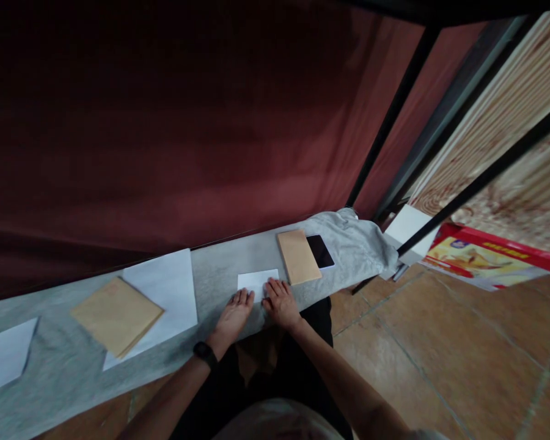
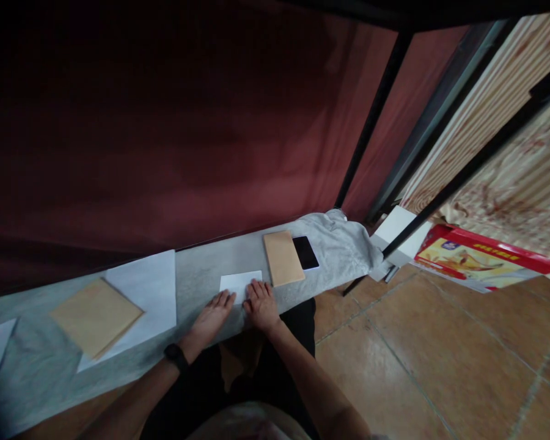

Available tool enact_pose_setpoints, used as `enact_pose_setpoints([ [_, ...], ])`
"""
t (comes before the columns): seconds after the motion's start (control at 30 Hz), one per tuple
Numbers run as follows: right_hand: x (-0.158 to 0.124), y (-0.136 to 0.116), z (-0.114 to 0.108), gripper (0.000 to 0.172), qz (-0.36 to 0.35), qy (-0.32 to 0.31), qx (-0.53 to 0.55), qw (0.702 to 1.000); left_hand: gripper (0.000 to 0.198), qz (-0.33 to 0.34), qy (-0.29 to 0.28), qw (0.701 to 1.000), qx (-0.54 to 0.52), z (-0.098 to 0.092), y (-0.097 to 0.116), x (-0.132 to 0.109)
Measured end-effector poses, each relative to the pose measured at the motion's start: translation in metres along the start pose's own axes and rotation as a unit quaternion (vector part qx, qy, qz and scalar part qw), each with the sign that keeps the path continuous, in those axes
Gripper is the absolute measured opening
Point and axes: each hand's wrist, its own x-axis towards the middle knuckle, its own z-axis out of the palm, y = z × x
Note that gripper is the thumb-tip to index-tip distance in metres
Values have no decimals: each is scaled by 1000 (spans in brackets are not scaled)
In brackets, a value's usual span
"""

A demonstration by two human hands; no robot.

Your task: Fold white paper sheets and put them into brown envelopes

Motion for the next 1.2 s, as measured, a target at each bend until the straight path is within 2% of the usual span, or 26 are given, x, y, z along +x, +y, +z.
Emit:
enact_pose_setpoints([
  [0.13, 2, 1, -5, 51, 9, -8, 18, 1000, 50, -4, 39, 997, -60, -14, -2, 0],
  [0.27, 9, 6, -15, 34, 15, -15, 88, 996, 30, -17, 80, 991, -102, -36, -11, 5],
  [0.37, 20, 8, -25, 26, 70, 16, 181, 981, 27, -57, 130, 972, -189, -52, -21, 12],
  [0.43, 30, 9, -30, 26, 107, 38, 223, 968, 26, -110, 169, 932, -302, -60, -27, 18],
  [0.53, 43, 9, -31, 26, 143, 58, 240, 958, 37, -187, 210, 839, -466, -60, -29, 23],
  [0.63, 52, 9, -25, 21, 184, 81, 236, 951, 51, -243, 211, 754, -573, -45, -27, 19],
  [0.7, 55, 10, -19, 17, 196, 85, 224, 951, 56, -265, 188, 731, -600, -29, -24, 13],
  [0.8, 57, 9, -12, 15, 204, 84, 206, 953, 59, -270, 144, 749, -588, -9, -22, 6],
  [0.93, 52, 5, -7, 41, 190, 97, 156, 964, 58, -278, 132, 800, -515, 4, -19, 10],
  [1.03, 39, 0, 0, 54, 115, 91, 53, 988, 52, -268, 153, 842, -443, 7, -16, 16],
  [1.13, 20, -6, 11, 52, 36, 55, -17, 998, 46, -244, 170, 875, -381, 8, -14, 16],
  [1.2, 11, -9, 19, 51, 26, 47, -47, 997, 45, -232, 179, 896, -332, 8, -11, 13],
])
